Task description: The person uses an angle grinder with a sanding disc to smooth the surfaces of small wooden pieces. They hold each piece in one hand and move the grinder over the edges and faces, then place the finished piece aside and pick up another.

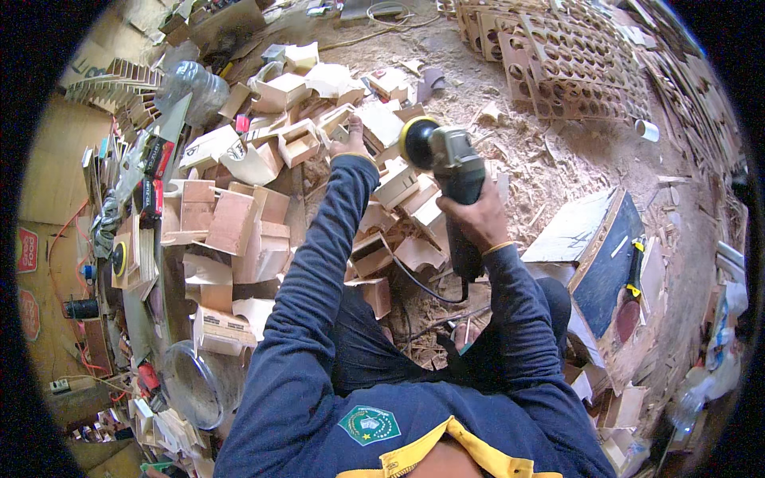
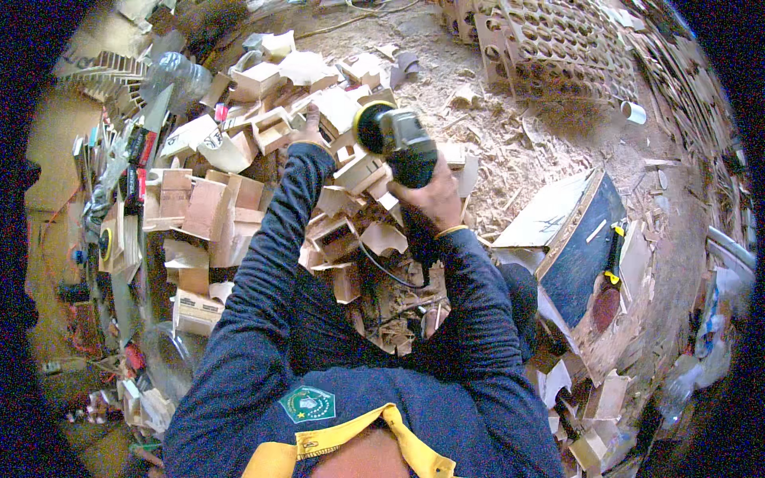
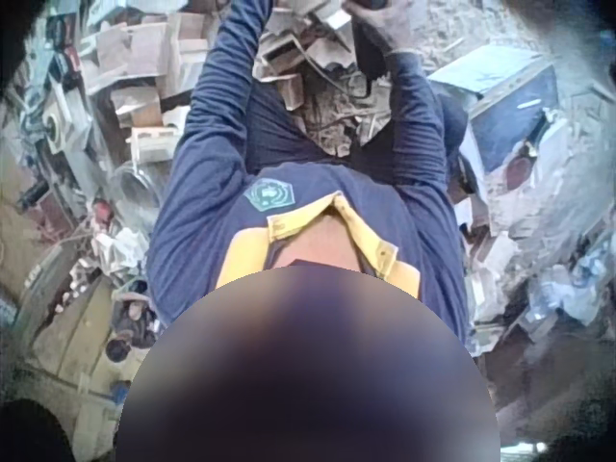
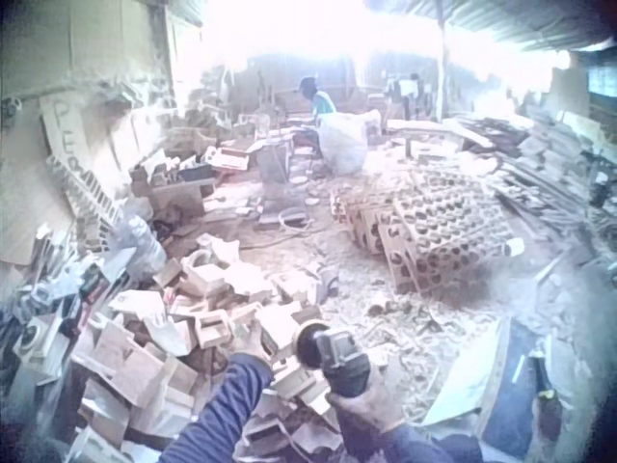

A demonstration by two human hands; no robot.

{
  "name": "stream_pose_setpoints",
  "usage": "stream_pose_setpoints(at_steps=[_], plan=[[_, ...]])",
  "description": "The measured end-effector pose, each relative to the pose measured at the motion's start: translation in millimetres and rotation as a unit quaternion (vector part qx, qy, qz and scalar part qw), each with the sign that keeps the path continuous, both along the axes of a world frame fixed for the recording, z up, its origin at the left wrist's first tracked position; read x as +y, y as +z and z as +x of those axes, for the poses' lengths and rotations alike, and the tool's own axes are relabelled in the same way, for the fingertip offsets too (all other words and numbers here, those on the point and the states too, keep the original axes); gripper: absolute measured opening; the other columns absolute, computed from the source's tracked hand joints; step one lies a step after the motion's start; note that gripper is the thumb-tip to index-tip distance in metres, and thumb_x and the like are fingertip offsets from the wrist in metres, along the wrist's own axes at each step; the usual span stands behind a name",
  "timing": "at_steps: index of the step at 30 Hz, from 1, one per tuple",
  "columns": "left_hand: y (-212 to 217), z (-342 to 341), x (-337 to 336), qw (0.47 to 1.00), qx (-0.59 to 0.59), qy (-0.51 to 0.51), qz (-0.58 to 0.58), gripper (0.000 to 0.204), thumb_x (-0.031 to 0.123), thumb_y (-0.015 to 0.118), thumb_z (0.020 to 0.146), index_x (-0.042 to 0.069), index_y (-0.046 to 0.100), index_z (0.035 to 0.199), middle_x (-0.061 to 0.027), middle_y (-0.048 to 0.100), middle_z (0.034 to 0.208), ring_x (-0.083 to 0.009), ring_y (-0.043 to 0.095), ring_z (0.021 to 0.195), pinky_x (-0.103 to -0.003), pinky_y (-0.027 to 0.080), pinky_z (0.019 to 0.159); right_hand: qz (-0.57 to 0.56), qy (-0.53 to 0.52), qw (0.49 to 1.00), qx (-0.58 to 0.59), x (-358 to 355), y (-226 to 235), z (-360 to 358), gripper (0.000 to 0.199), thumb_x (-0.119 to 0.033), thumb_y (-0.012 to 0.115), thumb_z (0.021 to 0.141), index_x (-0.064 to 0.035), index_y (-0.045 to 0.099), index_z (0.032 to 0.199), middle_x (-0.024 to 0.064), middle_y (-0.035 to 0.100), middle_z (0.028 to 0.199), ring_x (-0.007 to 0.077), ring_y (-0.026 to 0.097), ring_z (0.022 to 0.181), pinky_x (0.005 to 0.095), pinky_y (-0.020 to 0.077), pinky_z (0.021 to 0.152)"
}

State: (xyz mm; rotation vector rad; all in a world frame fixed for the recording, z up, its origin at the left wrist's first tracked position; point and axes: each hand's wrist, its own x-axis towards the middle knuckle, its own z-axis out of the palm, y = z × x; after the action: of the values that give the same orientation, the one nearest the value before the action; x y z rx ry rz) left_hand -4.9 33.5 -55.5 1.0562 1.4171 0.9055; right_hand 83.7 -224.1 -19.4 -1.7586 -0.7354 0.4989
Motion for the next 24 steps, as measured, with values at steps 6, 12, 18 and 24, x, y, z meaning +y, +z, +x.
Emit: stream_pose_setpoints(at_steps=[6, 12, 18, 24], plan=[[24.2, -4.6, -26.4, 0.978, 0.063, -0.040, 0.197, 0.066, 0.066, 0.084, 0.072, 0.004, 0.064, 0.085, -0.0019, 0.060, 0.069, -0.0139, 0.050, 0.060, -0.036, 0.049, 0.062, -0.059, -0.028, 0.996, 0.053, 6.7, -3.1, 2.4, 0.073, -0.039, 0.088, 0.062, -0.0027, 0.060, 0.118, 0.0174, 0.072, 0.105, 0.0285, 0.071, 0.095, 0.0412, 0.0558, 0.085], [14.0, -1.0, -7.0, 0.930, -0.330, -0.093, 0.131, 0.059, 0.058, 0.066, 0.094, 0.004, 0.062, 0.119, -0.0087, 0.069, 0.109, -0.0184, 0.070, 0.088, -0.033, 0.060, 0.075, 0.003, -0.087, 0.996, 0.004, -3.8, -10.1, 6.8, 0.042, -0.023, 0.080, 0.072, -0.0028, 0.068, 0.106, 0.0070, 0.071, 0.092, 0.0167, 0.067, 0.080, 0.0307, 0.0547, 0.074], [20.2, -11.0, -14.7, 0.915, -0.372, -0.134, -0.076, 0.066, 0.062, 0.051, 0.094, 0.008, 0.060, 0.130, -0.0127, 0.069, 0.120, -0.0321, 0.069, 0.106, -0.043, 0.056, 0.094, -0.024, 0.013, 0.999, 0.025, -7.9, -2.4, -7.1, 0.053, -0.021, 0.083, 0.070, -0.0026, 0.062, 0.116, 0.0071, 0.069, 0.098, 0.0187, 0.066, 0.087, 0.0331, 0.0546, 0.080], [45.9, -14.9, -51.5, 0.916, -0.348, -0.156, -0.126, 0.052, 0.046, 0.047, 0.093, 0.007, 0.062, 0.124, -0.0121, 0.071, 0.109, -0.0308, 0.071, 0.094, -0.048, 0.058, 0.086, -0.003, 0.019, 0.999, 0.028, 0.4, 1.8, -10.6, 0.056, -0.022, 0.082, 0.071, -0.0019, 0.060, 0.119, 0.0089, 0.068, 0.102, 0.0195, 0.066, 0.091, 0.0334, 0.0547, 0.083]])
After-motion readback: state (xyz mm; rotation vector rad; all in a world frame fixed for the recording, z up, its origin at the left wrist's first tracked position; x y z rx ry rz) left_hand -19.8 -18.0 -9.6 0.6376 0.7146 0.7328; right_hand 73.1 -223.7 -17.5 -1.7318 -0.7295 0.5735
